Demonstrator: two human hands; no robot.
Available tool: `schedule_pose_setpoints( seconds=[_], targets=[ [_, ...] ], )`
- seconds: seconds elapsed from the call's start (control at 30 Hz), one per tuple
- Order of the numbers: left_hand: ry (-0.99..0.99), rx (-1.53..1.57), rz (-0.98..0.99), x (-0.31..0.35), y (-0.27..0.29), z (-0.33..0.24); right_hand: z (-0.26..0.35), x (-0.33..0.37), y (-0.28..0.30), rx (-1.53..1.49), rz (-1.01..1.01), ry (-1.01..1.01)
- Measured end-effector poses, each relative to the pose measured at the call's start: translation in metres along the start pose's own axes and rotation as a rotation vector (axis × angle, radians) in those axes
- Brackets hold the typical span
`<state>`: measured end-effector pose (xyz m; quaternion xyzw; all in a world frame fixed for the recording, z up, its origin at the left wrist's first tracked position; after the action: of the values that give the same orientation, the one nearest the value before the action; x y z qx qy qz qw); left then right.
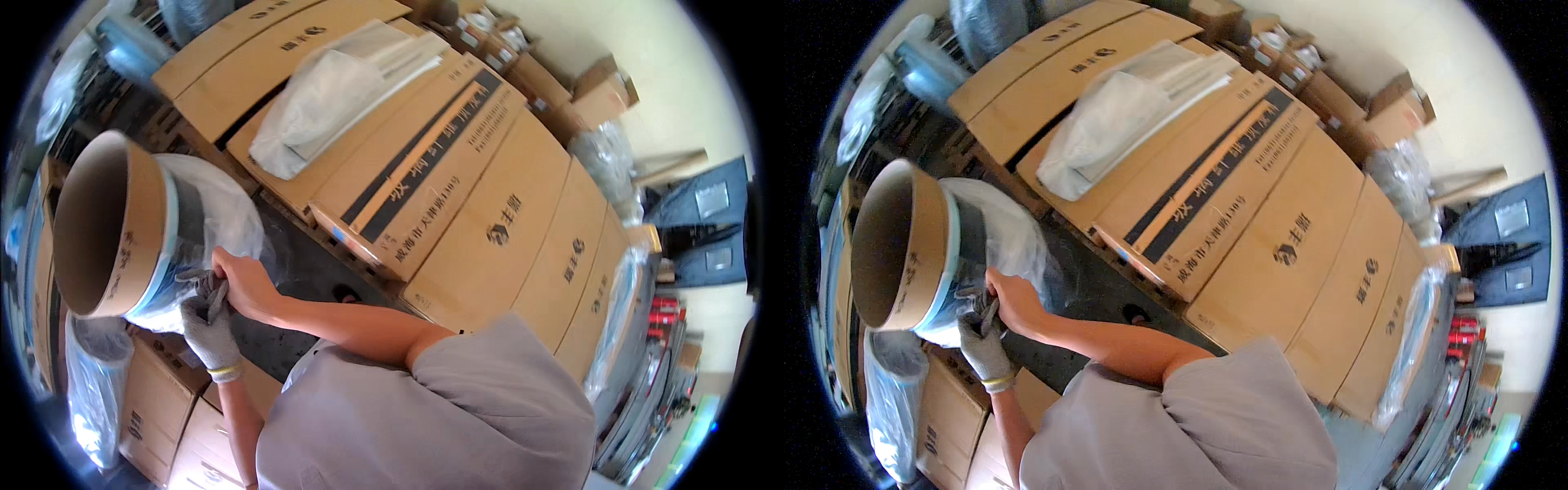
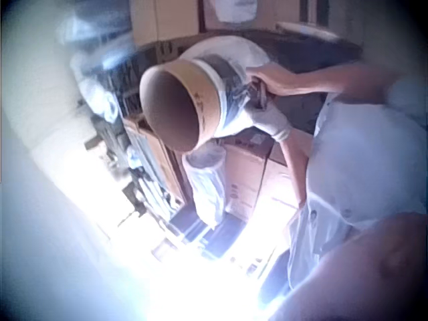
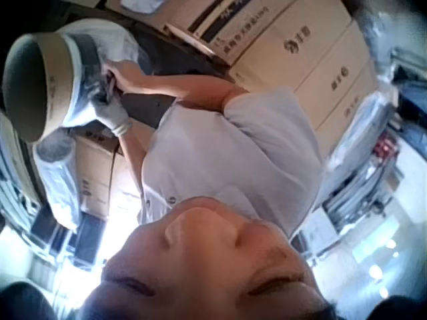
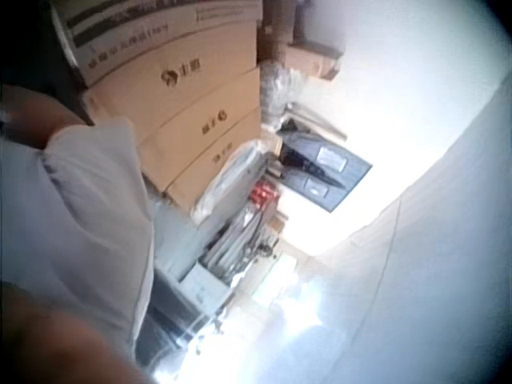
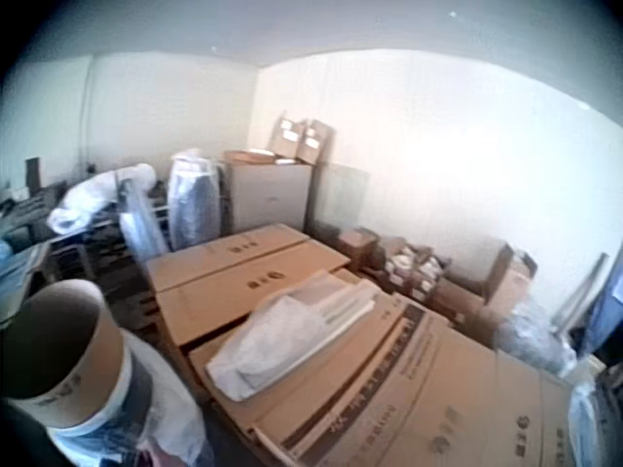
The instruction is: The person opens a cardboard box and removes a large cylindrical roll wrapped in plastic. They unwrap the roll, inspect the cardboard tube, and then rewrap the roll in the plastic bag.
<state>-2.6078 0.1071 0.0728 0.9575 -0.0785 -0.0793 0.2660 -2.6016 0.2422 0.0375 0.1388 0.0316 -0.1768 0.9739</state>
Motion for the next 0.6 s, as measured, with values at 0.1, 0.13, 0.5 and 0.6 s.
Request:
schedule_pose_setpoints(
  seconds=[0.1,0.13,0.5,0.6],
  targets=[
    [-0.071,-0.016,0.032,0.000,-0.023,-0.004,-0.017,-0.002,0.026,-0.079,-0.102,-0.111],
    [-0.064,-0.016,0.031,-0.001,-0.028,-0.001,-0.014,0.002,0.032,-0.075,-0.156,-0.052],
    [-0.002,0.084,0.046,-0.027,-0.047,0.034,-0.043,0.010,-0.003,-0.190,0.124,-0.127],
    [-0.182,-0.052,0.035,-0.022,-0.045,0.016,-0.088,0.012,-0.044,-0.643,0.317,-0.483]
  ],
)
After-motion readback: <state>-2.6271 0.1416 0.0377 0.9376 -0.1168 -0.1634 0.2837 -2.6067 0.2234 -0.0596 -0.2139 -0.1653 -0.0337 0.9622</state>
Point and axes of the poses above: each hand's wrist, its own x-axis away from the middle knuckle, its own y-axis out of the back of the hand, z = x × y, the point moved 9 cm from there along -x, towards the middle knuckle, and after that the axes turned 4 degrees about z, right-handed, at the moved point
